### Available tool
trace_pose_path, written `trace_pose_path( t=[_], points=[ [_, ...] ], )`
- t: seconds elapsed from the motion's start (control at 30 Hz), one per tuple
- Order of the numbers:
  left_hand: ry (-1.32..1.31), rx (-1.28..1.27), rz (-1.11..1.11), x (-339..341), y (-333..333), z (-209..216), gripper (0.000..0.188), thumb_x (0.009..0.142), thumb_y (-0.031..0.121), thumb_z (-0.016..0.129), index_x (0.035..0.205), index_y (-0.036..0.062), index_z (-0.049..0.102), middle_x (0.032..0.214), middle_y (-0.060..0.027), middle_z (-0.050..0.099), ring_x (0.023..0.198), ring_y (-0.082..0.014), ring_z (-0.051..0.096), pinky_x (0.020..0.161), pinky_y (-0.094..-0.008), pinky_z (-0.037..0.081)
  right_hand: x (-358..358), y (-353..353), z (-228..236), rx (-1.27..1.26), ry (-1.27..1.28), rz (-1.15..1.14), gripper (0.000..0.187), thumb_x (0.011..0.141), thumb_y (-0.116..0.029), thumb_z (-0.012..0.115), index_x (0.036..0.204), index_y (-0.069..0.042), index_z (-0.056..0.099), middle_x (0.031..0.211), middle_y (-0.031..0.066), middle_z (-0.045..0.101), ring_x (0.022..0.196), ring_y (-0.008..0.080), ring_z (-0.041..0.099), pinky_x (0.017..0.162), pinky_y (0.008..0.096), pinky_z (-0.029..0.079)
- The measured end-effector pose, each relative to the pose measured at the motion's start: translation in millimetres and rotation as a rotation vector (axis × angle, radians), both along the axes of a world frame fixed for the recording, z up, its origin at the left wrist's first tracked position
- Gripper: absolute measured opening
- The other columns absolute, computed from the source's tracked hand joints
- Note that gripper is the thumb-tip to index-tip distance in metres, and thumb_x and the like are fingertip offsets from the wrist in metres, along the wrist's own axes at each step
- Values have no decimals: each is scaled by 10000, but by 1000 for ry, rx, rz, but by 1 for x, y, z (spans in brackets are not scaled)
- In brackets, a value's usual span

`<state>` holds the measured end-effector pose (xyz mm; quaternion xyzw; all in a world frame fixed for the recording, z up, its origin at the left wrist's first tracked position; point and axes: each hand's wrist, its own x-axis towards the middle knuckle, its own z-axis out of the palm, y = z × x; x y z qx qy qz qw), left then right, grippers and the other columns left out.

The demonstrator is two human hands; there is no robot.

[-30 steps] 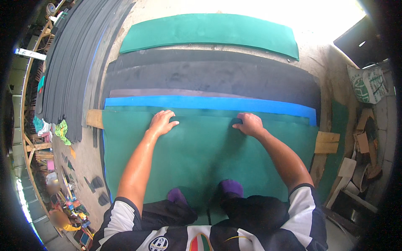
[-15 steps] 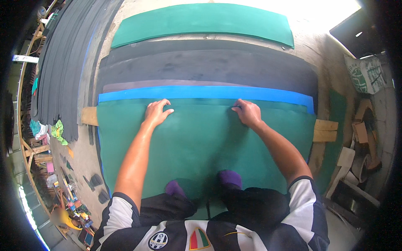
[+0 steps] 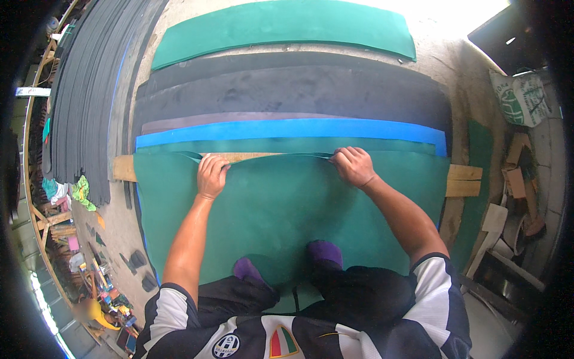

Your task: The person cuts a large green fabric sheet on a table using a utility knife and a wooden straightedge. They measure, align, and trim the fabric edges, then fold and smooth the material on the work surface.

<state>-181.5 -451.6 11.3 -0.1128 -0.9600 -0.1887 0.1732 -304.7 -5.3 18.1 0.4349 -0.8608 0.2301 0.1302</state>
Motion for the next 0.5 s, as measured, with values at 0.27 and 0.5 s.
trace_pose_path(
  t=[0.27,0.5],
  points=[
    [-120,-4,47,-3,5,3,266,880,229,758,1081,95,646,1072,-80,692,1091,-312,634,1082,-515,432,0,2,-2,113,-240,-99,191,880,-239,737,906,-90,621,931,76,694,860,261,686,733,406,534],
    [-599,-133,106,-50,12,15,526,907,547,687,1168,91,656,1155,-118,702,1155,-310,619,1036,-449,446,-22,-9,11,368,-696,-254,464,841,-431,784,1104,-62,683,1036,126,717,1030,353,678,858,482,533]
  ],
)
